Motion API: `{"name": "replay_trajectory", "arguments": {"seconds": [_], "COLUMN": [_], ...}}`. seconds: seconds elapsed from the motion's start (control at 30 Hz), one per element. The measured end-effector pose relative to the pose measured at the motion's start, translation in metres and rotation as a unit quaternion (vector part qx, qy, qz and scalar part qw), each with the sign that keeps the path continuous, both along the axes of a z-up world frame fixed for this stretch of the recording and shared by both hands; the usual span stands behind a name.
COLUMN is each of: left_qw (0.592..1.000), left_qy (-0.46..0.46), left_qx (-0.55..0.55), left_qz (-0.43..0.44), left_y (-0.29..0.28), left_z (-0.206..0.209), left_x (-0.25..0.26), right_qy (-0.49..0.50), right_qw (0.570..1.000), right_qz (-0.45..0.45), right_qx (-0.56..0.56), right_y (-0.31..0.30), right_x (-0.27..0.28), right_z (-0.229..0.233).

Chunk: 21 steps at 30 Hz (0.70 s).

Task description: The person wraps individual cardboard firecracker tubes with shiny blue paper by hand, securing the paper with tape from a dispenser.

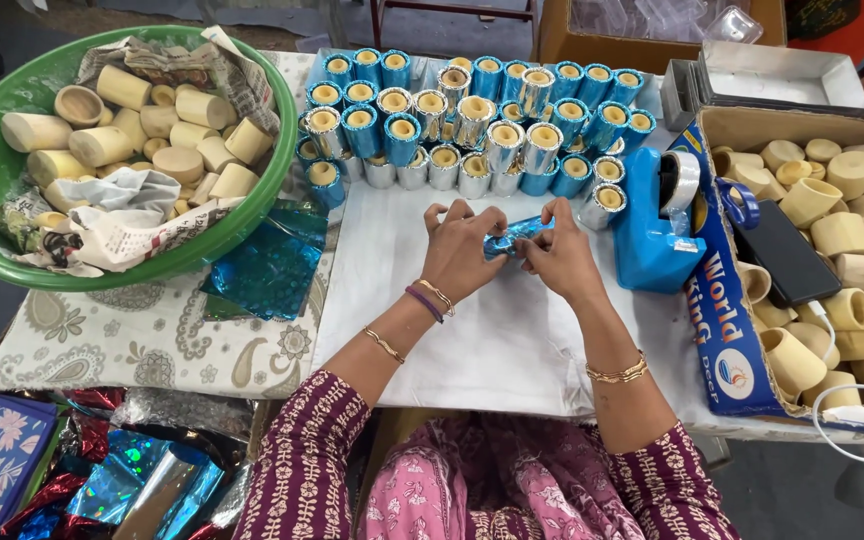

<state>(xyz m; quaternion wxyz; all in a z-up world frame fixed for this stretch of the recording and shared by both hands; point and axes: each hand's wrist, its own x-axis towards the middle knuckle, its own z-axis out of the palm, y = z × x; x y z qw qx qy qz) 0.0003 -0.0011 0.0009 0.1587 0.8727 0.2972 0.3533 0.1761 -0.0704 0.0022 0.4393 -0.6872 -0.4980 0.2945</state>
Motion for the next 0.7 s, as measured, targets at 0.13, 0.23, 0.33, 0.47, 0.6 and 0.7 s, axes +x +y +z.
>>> {"name": "replay_trajectory", "arguments": {"seconds": [0.13,0.23,0.33,0.47,0.6,0.7], "left_qw": [1.000,1.000,1.000,1.000,1.000,1.000], "left_qy": [0.003,0.004,0.005,0.001,-0.004,-0.006], "left_qx": [-0.007,-0.008,-0.005,-0.001,0.004,-0.002], "left_qz": [0.000,-0.002,-0.002,-0.005,-0.008,-0.010], "left_y": [0.000,0.000,-0.001,-0.001,0.005,0.006], "left_z": [0.001,0.001,0.001,0.003,0.003,0.003], "left_x": [0.000,0.001,0.000,-0.001,-0.003,-0.004], "right_qy": [-0.007,-0.035,-0.063,-0.085,-0.262,-0.280], "right_qw": [1.000,0.999,0.997,0.991,0.959,0.954], "right_qz": [-0.001,-0.013,-0.024,-0.052,-0.099,-0.050], "right_qx": [0.004,-0.015,-0.042,-0.086,-0.053,-0.091], "right_y": [-0.002,-0.004,-0.005,-0.006,-0.014,-0.025], "right_x": [-0.002,-0.006,-0.008,-0.003,0.008,-0.006], "right_z": [0.005,0.014,0.022,0.023,0.015,0.040]}}
